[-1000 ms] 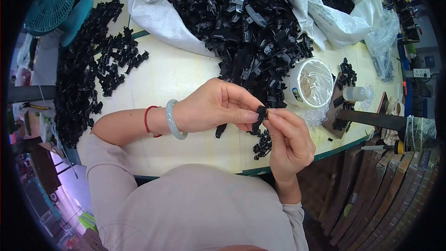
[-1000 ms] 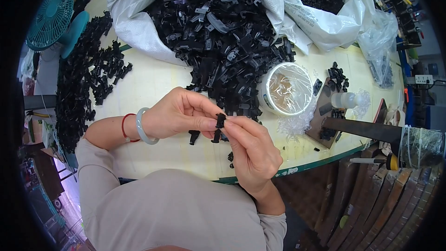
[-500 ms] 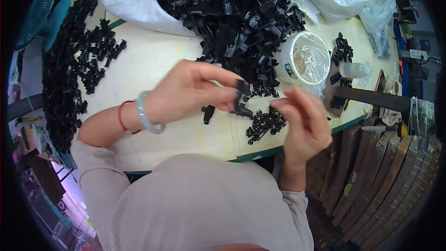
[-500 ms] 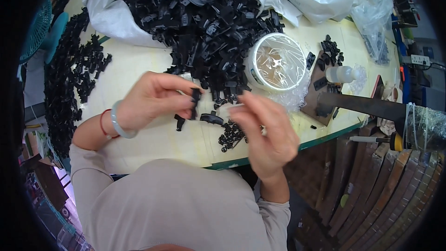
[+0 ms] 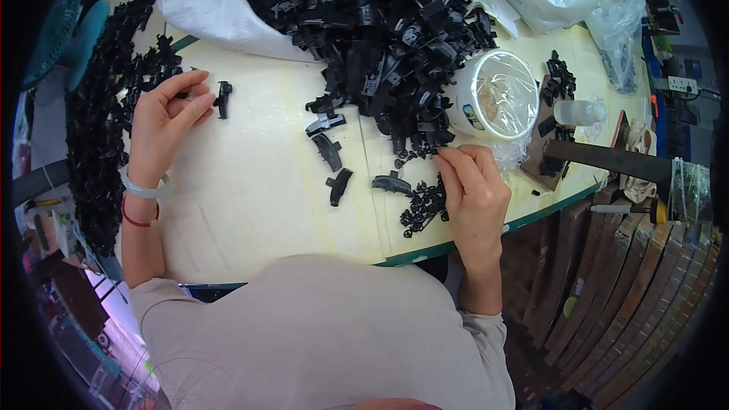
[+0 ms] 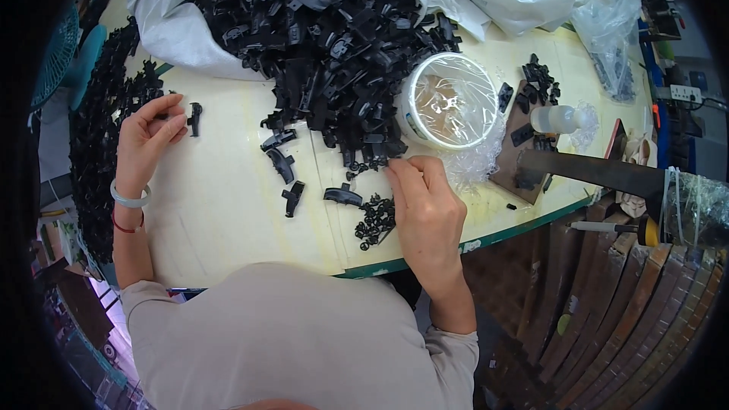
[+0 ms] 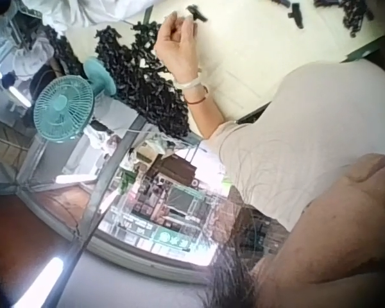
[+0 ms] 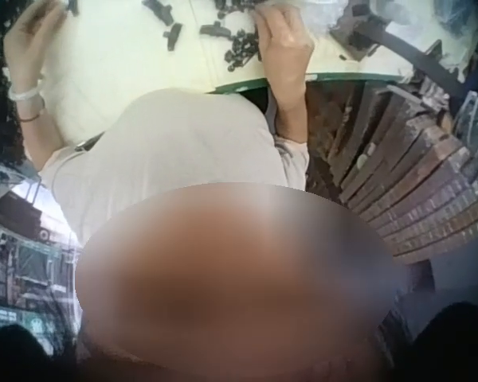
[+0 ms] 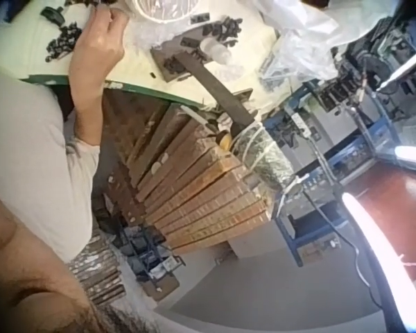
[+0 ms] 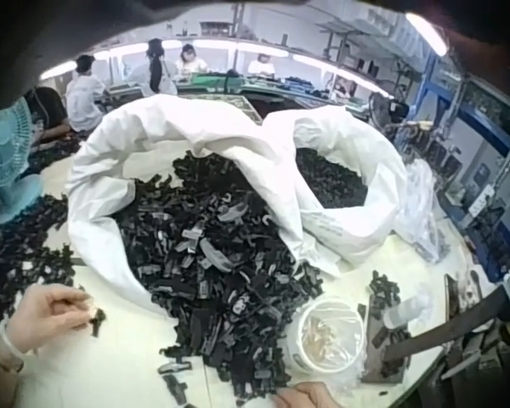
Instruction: Manually assembling small black plastic components by hand at a manufacturing workbench.
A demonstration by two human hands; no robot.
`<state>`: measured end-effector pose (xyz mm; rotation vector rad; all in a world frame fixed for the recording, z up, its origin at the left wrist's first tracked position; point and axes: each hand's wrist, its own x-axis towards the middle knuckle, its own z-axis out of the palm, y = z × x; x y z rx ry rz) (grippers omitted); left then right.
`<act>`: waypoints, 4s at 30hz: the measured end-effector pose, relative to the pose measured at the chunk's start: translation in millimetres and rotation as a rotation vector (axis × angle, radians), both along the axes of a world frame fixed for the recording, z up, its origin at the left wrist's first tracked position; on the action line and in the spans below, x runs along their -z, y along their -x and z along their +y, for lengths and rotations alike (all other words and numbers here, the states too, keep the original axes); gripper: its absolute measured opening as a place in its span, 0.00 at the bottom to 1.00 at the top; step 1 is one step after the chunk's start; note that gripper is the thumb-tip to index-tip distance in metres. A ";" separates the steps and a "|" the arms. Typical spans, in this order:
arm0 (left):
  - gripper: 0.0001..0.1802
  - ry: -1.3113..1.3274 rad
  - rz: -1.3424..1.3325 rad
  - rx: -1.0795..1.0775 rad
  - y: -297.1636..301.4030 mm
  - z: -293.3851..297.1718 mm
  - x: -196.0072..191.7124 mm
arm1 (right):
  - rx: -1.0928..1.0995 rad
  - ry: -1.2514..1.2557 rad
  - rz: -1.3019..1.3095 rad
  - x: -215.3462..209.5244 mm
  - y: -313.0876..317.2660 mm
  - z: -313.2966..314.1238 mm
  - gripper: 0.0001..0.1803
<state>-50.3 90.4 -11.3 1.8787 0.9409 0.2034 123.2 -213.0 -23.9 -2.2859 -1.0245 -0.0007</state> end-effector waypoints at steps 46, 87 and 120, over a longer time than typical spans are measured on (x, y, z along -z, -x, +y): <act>0.11 0.952 -0.094 0.572 -82.1 -93.9 -5.3 | -0.012 -0.975 1.161 2.4 13.7 -12.0 0.09; 0.13 1.154 -0.238 0.482 -71.1 -100.9 0.0 | -0.051 -0.774 0.554 -4.6 22.0 22.4 0.11; 0.13 0.876 -0.320 0.459 -67.2 -103.3 -1.1 | -0.216 -0.574 0.223 -1.7 17.3 30.4 0.16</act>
